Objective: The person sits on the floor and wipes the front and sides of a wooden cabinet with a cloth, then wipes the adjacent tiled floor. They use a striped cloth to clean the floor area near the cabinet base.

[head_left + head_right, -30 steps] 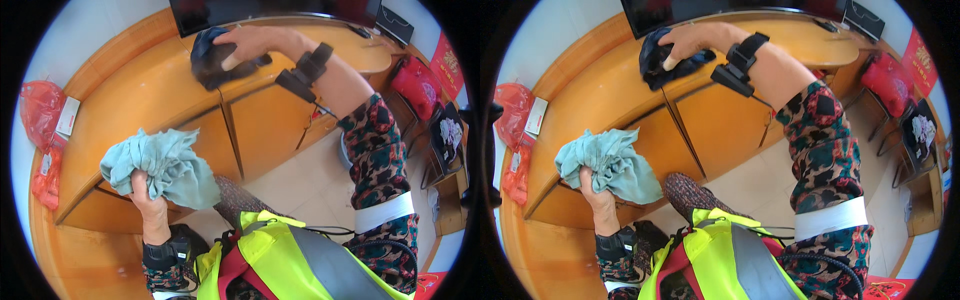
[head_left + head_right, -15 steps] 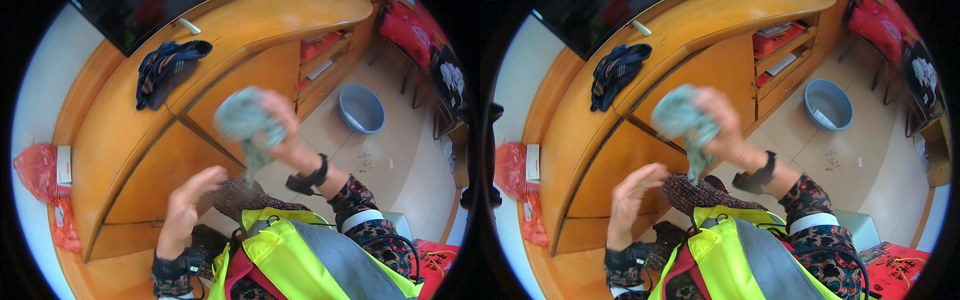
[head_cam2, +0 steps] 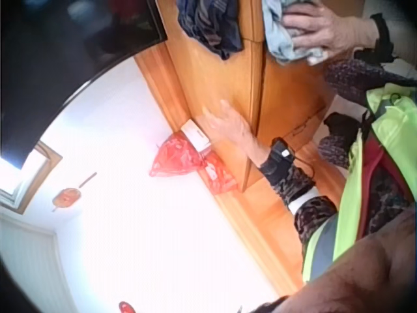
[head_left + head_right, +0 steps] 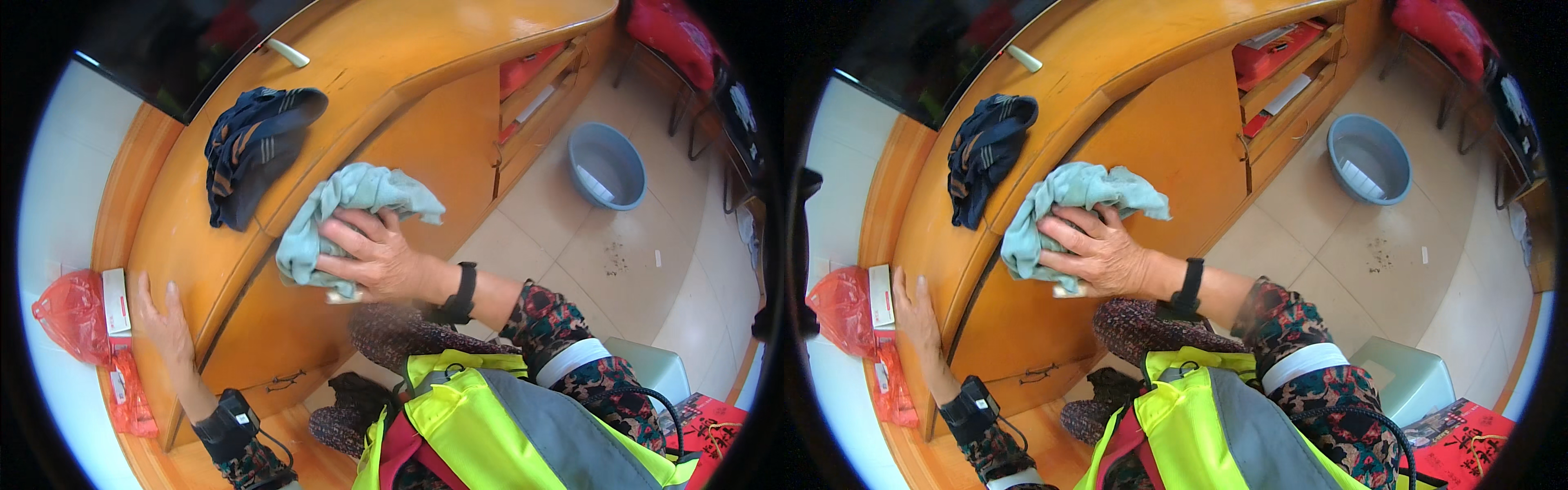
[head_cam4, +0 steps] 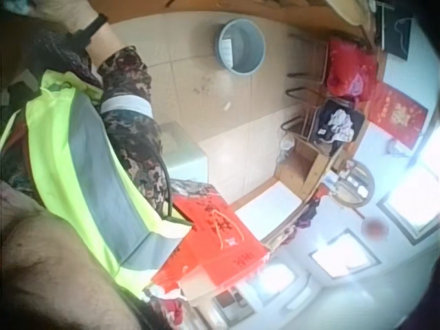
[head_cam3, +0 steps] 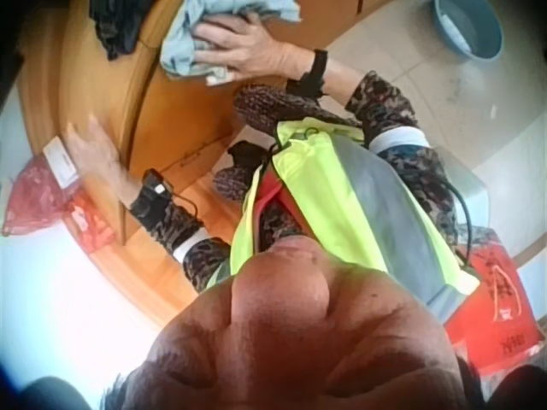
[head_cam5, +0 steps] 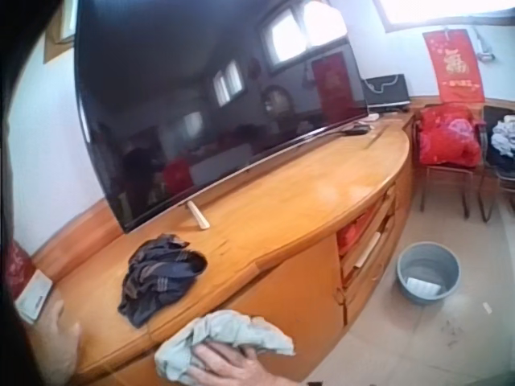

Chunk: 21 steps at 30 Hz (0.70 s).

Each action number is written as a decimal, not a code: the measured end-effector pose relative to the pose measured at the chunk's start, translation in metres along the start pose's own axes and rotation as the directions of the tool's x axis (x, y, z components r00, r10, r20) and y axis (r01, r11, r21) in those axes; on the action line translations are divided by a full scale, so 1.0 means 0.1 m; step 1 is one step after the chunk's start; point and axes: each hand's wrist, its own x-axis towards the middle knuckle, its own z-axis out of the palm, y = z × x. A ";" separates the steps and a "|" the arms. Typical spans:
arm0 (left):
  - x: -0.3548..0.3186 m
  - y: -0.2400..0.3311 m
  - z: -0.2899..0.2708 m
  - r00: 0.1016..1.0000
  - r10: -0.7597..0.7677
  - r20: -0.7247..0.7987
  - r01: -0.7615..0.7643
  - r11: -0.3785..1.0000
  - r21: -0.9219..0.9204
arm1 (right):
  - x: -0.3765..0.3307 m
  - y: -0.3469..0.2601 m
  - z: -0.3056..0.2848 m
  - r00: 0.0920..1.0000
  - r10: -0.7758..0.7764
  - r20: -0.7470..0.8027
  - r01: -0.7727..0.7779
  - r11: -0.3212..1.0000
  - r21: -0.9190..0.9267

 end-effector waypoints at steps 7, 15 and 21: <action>-0.03 -0.07 0.00 1.000 -0.002 -0.025 -0.002 0.984 -0.176 | 0.31 1.28 -0.72 0.680 0.478 -0.556 -0.479 0.864 0.157; -0.05 -0.03 -0.03 0.996 -0.091 0.009 0.091 0.980 -0.174 | 0.02 0.06 -0.04 0.984 0.003 -0.177 -0.004 1.000 -0.003; -0.08 0.13 -0.13 0.993 -0.113 0.033 0.117 0.986 -0.116 | -0.02 0.96 -0.61 0.939 0.150 -0.308 -0.210 0.962 -0.173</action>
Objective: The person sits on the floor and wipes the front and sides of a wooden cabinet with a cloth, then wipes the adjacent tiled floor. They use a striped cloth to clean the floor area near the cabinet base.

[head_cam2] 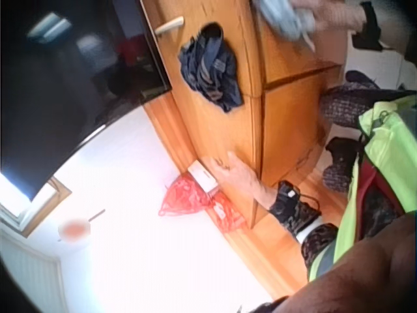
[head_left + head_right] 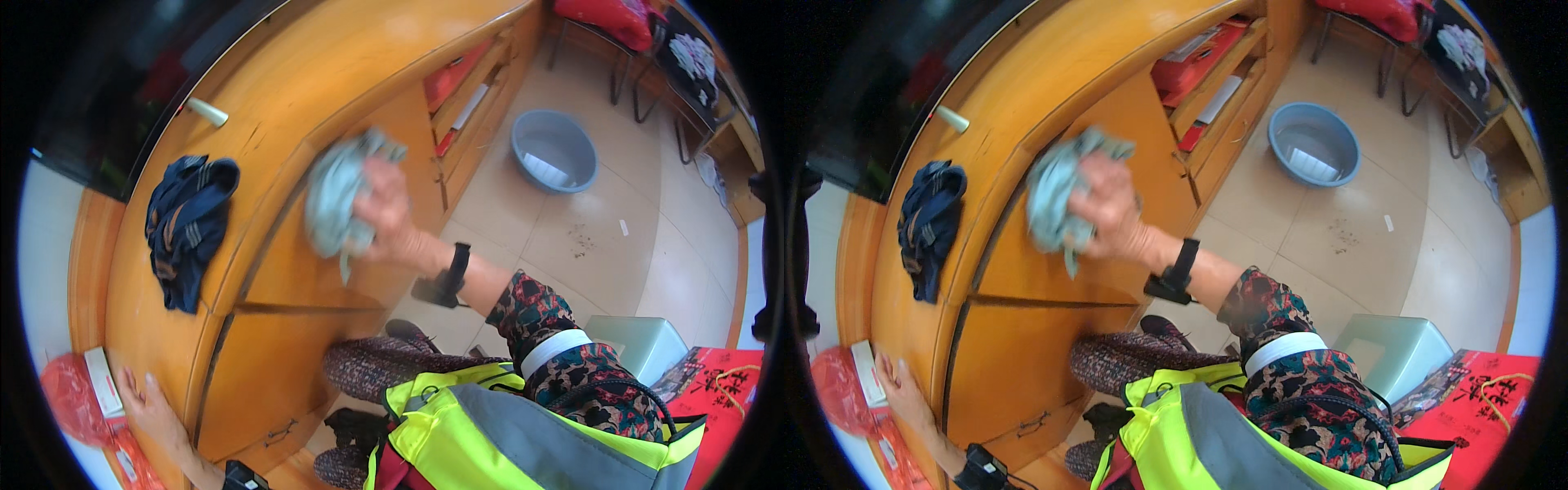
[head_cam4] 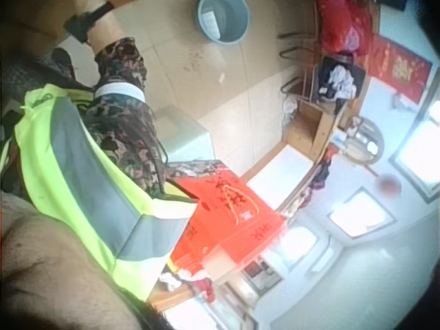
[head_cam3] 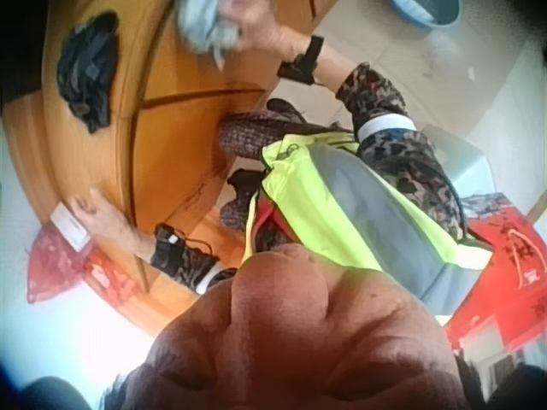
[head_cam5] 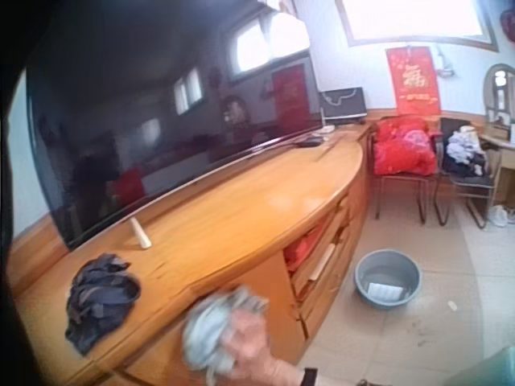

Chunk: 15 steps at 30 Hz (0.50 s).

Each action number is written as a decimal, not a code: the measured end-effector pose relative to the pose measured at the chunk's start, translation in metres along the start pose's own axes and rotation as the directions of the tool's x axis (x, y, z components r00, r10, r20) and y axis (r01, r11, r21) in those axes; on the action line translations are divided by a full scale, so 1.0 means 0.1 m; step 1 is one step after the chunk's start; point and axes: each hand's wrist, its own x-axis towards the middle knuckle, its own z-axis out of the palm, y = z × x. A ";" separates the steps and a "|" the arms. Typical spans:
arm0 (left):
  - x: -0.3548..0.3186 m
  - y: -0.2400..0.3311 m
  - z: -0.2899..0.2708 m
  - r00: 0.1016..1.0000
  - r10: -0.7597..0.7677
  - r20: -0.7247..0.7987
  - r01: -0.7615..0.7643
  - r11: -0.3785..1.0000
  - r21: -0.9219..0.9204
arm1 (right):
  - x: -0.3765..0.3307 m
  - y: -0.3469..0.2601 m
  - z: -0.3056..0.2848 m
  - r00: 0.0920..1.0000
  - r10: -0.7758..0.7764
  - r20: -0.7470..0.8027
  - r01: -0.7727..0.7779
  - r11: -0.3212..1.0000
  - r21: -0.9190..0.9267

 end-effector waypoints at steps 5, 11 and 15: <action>-0.06 0.03 -0.02 0.995 0.086 -0.047 -0.084 0.995 0.050 | 0.47 0.93 -0.05 0.647 0.698 -0.308 -0.597 0.714 0.365; -0.04 -0.05 -0.04 0.996 0.092 -0.012 -0.091 0.994 0.055 | -0.39 0.86 0.06 0.639 0.725 -0.257 -0.699 0.687 0.199; -0.01 -0.09 -0.07 0.995 0.103 -0.017 -0.102 0.994 0.050 | -1.22 0.35 0.12 0.432 0.897 -0.097 -0.871 0.443 0.215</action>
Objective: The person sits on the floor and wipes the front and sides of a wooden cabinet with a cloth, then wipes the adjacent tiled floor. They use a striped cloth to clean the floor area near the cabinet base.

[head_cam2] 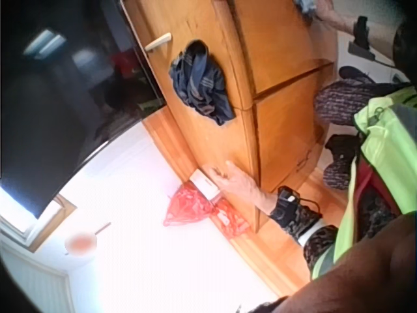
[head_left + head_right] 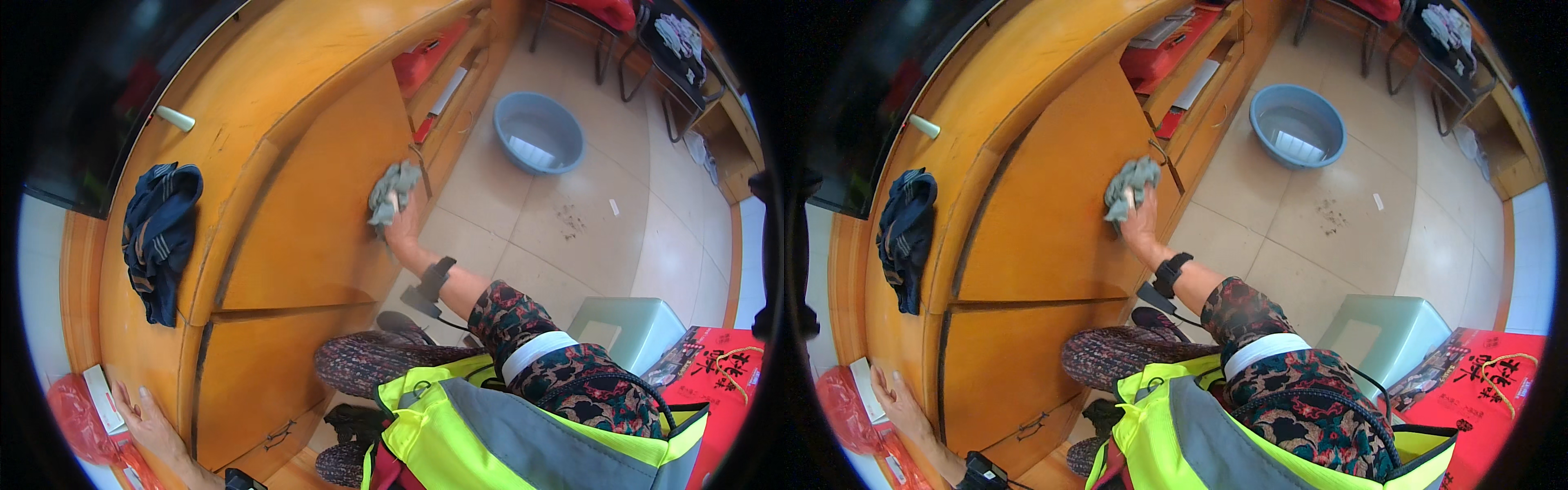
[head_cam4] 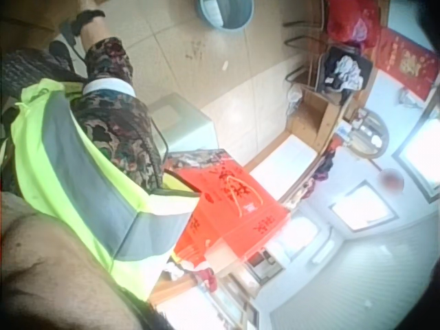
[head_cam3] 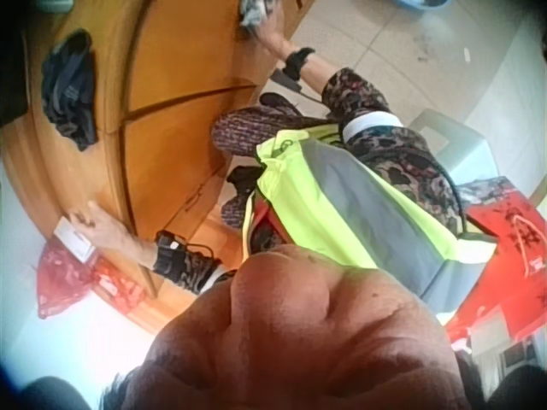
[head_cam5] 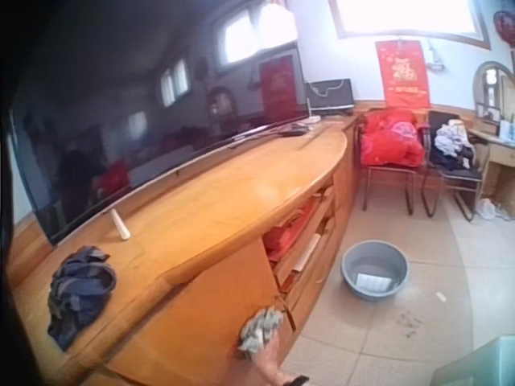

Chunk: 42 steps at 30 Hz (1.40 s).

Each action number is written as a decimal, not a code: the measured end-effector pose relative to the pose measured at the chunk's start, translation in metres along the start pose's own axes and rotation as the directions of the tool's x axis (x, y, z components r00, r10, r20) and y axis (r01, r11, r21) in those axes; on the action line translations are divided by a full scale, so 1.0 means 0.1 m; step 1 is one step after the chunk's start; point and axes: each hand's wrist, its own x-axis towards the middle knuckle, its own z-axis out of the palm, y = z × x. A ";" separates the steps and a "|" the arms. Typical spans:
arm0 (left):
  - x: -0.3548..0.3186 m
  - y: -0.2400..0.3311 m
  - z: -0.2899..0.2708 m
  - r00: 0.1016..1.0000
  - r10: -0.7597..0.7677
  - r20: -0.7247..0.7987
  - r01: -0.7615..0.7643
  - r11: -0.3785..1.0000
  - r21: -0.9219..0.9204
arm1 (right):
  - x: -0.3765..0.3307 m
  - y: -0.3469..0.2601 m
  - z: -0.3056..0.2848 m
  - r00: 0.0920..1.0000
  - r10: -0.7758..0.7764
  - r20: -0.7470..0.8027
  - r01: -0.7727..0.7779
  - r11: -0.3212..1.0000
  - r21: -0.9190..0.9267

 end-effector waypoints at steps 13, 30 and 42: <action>0.03 -0.12 -0.03 0.999 -0.024 0.028 0.024 1.000 0.010 | 0.89 -0.42 0.21 0.849 -0.487 -0.205 0.500 0.866 0.010; 0.09 -0.46 -0.04 0.999 -0.005 0.054 0.009 0.997 -0.076 | 0.98 0.13 -0.38 0.966 -0.253 -0.043 0.247 0.962 -0.114; 0.07 -0.18 -0.02 0.998 -0.053 0.039 0.057 0.994 -0.097 | 1.02 0.98 -0.29 0.999 0.033 -0.004 -0.032 0.981 0.193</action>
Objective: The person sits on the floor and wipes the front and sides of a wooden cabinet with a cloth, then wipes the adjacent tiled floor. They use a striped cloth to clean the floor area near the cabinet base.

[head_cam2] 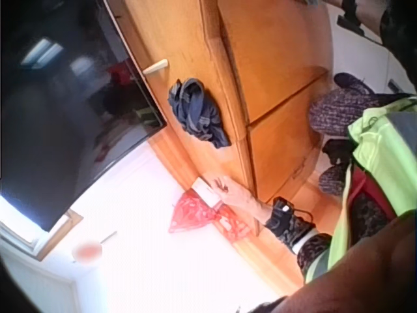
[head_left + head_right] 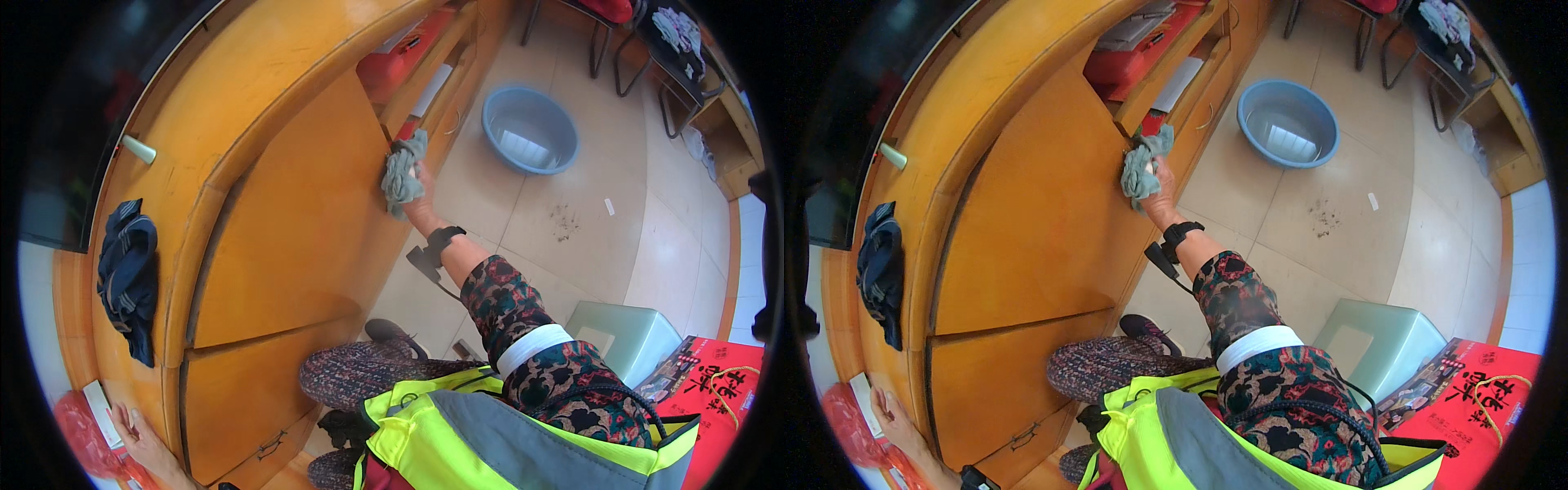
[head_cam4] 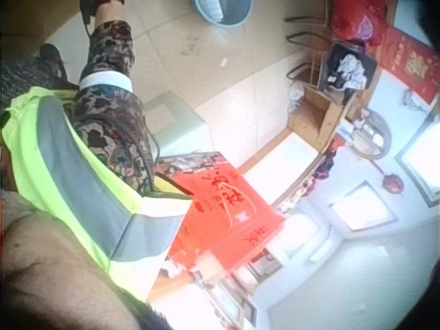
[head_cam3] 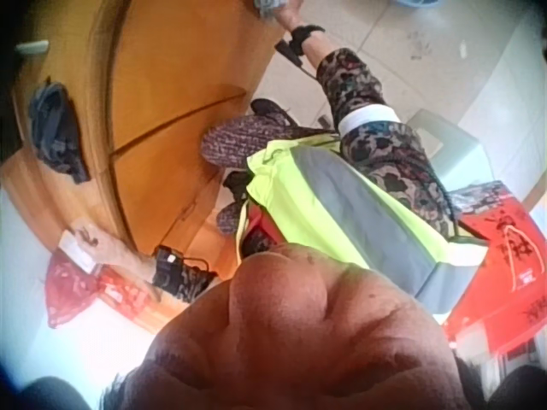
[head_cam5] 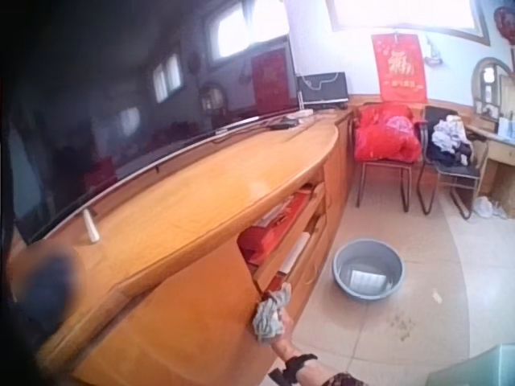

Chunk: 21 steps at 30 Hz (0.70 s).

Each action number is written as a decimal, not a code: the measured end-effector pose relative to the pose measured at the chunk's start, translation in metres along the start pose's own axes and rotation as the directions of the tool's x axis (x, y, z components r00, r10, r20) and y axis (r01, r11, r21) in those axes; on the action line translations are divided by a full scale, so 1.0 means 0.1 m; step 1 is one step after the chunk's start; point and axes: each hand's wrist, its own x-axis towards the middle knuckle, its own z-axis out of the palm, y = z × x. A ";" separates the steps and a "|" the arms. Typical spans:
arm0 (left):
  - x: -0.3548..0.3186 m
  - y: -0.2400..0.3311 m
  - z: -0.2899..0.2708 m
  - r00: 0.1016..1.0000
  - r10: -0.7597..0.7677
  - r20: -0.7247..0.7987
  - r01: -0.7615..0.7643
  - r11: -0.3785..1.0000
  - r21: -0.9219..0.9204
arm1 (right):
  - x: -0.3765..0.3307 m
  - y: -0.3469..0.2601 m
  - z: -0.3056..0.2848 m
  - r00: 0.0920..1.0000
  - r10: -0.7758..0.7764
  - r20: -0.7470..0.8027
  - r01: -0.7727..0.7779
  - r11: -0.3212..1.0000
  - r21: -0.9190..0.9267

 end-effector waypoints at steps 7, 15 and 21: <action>-0.04 0.11 0.03 0.996 -0.087 0.015 0.088 0.994 -0.061 | -0.03 -0.28 -0.52 0.990 0.089 0.113 -0.015 0.844 -0.537; -0.02 0.00 0.01 1.000 -0.002 0.001 0.002 0.999 -0.032 | -0.45 -0.74 0.18 0.997 0.007 0.077 -0.016 0.994 0.107; 0.02 -0.04 -0.08 0.999 0.032 0.003 -0.033 0.997 0.065 | -0.59 -0.61 0.37 0.923 -0.385 0.010 0.369 0.876 -0.310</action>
